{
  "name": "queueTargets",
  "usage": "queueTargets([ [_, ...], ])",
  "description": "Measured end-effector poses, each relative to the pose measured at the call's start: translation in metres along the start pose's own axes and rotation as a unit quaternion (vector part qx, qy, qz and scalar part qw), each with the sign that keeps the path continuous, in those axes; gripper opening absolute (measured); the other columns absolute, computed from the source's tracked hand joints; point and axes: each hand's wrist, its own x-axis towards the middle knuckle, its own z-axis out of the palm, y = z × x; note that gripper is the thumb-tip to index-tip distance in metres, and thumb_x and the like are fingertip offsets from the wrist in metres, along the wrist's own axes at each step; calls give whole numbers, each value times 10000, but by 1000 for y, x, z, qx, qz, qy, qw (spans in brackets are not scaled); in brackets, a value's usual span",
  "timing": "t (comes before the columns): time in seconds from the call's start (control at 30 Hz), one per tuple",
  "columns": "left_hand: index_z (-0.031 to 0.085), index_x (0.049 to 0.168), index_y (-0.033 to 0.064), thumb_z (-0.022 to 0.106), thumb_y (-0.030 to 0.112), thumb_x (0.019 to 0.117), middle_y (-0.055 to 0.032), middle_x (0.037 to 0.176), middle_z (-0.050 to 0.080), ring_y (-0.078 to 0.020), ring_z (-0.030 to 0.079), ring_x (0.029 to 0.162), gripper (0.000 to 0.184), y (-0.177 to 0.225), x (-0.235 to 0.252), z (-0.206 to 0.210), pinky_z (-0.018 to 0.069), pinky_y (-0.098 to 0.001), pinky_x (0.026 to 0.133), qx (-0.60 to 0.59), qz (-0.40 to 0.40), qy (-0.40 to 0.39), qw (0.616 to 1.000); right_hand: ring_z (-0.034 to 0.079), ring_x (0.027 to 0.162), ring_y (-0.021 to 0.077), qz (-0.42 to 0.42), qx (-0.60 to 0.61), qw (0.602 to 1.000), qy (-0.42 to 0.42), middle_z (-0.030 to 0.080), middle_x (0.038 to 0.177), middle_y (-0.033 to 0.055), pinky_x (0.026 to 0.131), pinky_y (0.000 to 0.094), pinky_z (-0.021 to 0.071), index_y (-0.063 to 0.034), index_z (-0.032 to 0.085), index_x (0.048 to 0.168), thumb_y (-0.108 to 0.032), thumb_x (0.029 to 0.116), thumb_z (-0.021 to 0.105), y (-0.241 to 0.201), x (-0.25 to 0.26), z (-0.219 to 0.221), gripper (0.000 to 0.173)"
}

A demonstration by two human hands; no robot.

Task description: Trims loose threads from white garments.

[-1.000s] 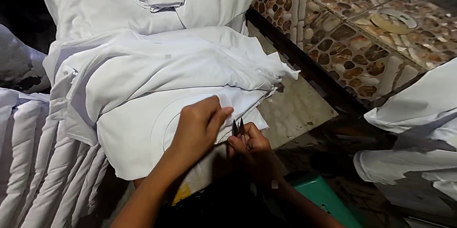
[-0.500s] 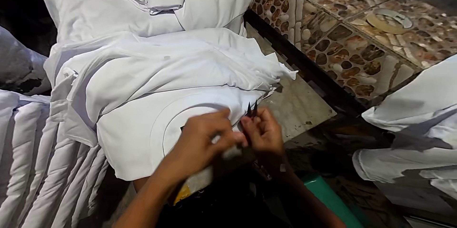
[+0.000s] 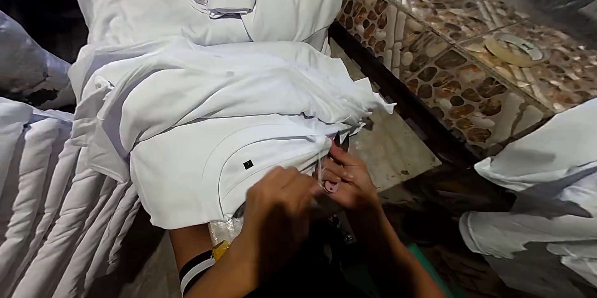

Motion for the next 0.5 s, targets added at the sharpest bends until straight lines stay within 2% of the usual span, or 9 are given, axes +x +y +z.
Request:
queueTargets([
  [0.07,727,871,-18,572,131,1007,-66,728,630,-73,584,729,254,-2,-2,-7,457,-173,694,-184,5,-46,982,532,455,-19,8,10,1000,8,573,534,-78,492,134,467,-98,708,863,-149,1083,368,8,-3,-2,409],
  [0.13,687,897,-43,568,119,1024,-65,764,608,-33,570,775,238,-5,-4,-10,454,-140,738,-290,17,-62,955,468,431,-61,-81,-228,969,56,553,554,-103,445,94,406,-128,618,902,3,1021,403,7,-6,2,278],
  [0.17,673,905,-42,565,122,1028,-62,762,594,-29,561,771,232,-6,-5,-10,448,-137,735,-314,25,-60,947,474,480,-89,-153,-402,900,70,576,634,-123,471,73,410,-118,604,954,35,964,498,3,-9,1,186],
  [0.2,659,907,-36,560,134,1035,-57,752,575,-29,547,759,235,-7,-7,-9,438,-137,723,-329,30,-58,942,505,594,-95,-221,-572,787,65,603,783,-103,554,69,433,-73,604,1029,-31,928,604,-2,-13,-5,109],
  [0.23,655,903,-32,560,142,1036,-53,743,564,-29,538,749,238,-6,-9,-9,431,-136,711,-331,33,-53,941,504,636,-52,-276,-699,657,65,619,841,-29,579,108,428,-18,620,1048,-173,918,670,-8,-17,-11,209],
  [0.27,655,901,-26,561,145,1036,-49,736,556,-29,531,742,237,-6,-11,-8,424,-134,703,-325,36,-45,944,540,633,49,-312,-776,544,66,650,826,62,572,203,440,13,641,1020,-309,921,681,-12,-21,-15,339],
  [0.3,658,896,-24,562,142,1033,-50,729,549,-37,524,736,236,-6,-12,-7,417,-137,697,-314,41,-38,948,577,646,120,-329,-816,472,53,663,801,107,591,268,464,23,651,993,-383,941,642,-15,-26,-16,409],
  [0.37,680,880,-18,564,136,1022,-60,703,543,-76,516,710,240,-4,-13,-4,404,-163,670,-269,60,-29,961,610,689,185,-348,-841,414,8,673,786,126,664,331,449,1,647,949,-386,997,567,-15,-32,-15,398],
  [0.5,711,867,42,554,142,1012,-47,680,533,-135,506,671,236,-4,-16,4,400,-213,618,-162,100,-50,981,581,610,196,-372,-854,363,-35,633,702,112,596,318,438,-3,660,900,-365,1056,481,-17,-21,-10,432],
])
